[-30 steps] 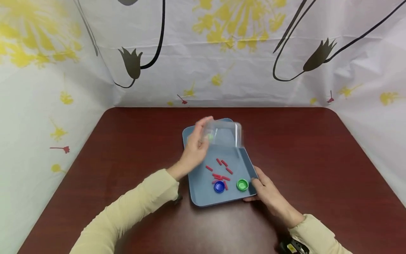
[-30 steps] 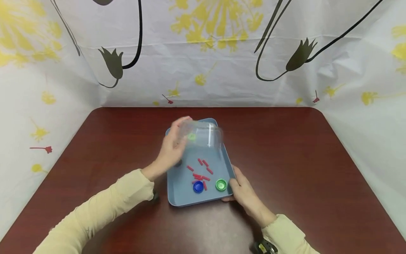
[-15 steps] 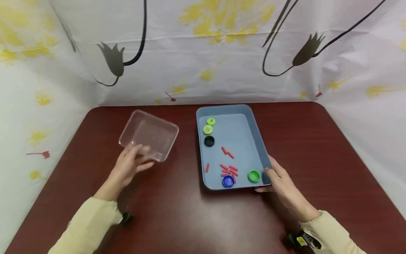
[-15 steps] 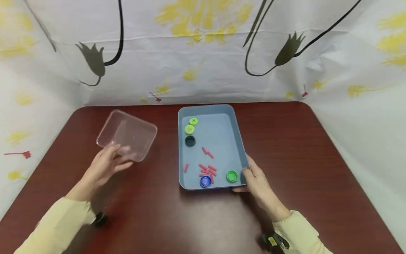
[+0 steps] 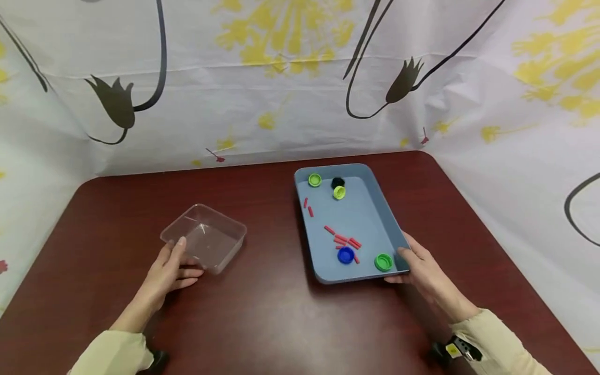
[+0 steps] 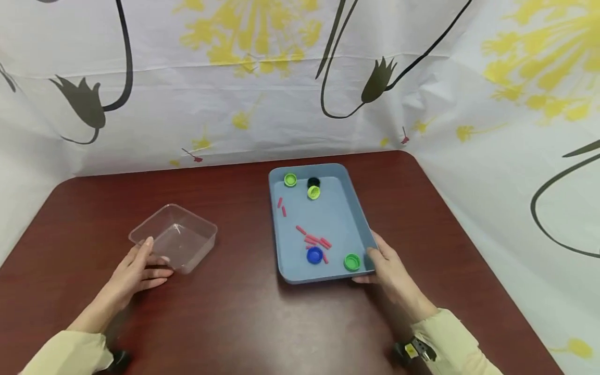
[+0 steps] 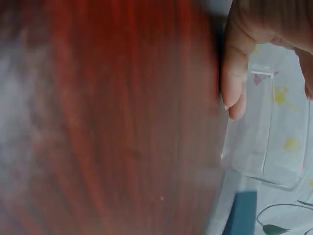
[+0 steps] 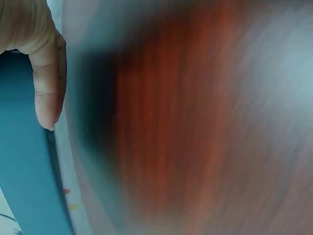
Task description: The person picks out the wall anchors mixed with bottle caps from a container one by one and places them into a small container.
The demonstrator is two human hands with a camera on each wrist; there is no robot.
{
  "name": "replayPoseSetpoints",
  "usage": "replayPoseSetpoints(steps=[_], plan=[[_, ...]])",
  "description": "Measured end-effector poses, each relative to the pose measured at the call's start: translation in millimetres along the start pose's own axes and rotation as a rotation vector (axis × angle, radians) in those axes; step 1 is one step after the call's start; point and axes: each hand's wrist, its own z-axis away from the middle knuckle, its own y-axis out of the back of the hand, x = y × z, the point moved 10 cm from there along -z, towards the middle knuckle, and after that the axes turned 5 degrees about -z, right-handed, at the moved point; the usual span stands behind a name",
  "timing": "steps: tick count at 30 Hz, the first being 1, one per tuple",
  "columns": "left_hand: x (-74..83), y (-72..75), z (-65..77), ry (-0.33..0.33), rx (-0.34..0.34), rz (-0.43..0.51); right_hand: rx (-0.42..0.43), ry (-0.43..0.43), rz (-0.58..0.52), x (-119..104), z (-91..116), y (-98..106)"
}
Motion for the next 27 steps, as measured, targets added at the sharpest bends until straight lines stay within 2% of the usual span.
replayPoseSetpoints(steps=[3, 7, 10, 13, 16, 19, 24, 27], plan=[[-1.7, 4.9, 0.1, 0.006, 0.028, -0.072, -0.011, -0.019, -0.012, 4, 4, 6], [-0.9, 8.2, -1.7, -0.003, 0.061, -0.082, -0.007, 0.009, -0.061, 1, -3, 17], [-1.4, 4.9, -2.8, 0.001, 0.053, -0.076, 0.016, 0.016, -0.087, 0, -5, 31], [-3.4, 3.8, -3.1, 0.012, 0.046, -0.102, 0.002, -0.003, -0.079, 4, -4, 35], [-3.9, 4.8, -5.4, 0.015, 0.048, -0.125, 0.000, 0.011, -0.102, 2, -13, 37], [-5.9, 1.4, -7.0, 0.022, 0.040, -0.123, 0.037, 0.032, -0.119, -2, -21, 51], [-9.9, 0.5, -5.4, 0.037, 0.048, -0.142, 0.059, 0.044, -0.076, 1, -24, 64], [-9.3, -0.9, -6.6, 0.039, 0.049, -0.148, 0.080, 0.080, -0.046, -3, -27, 71]])
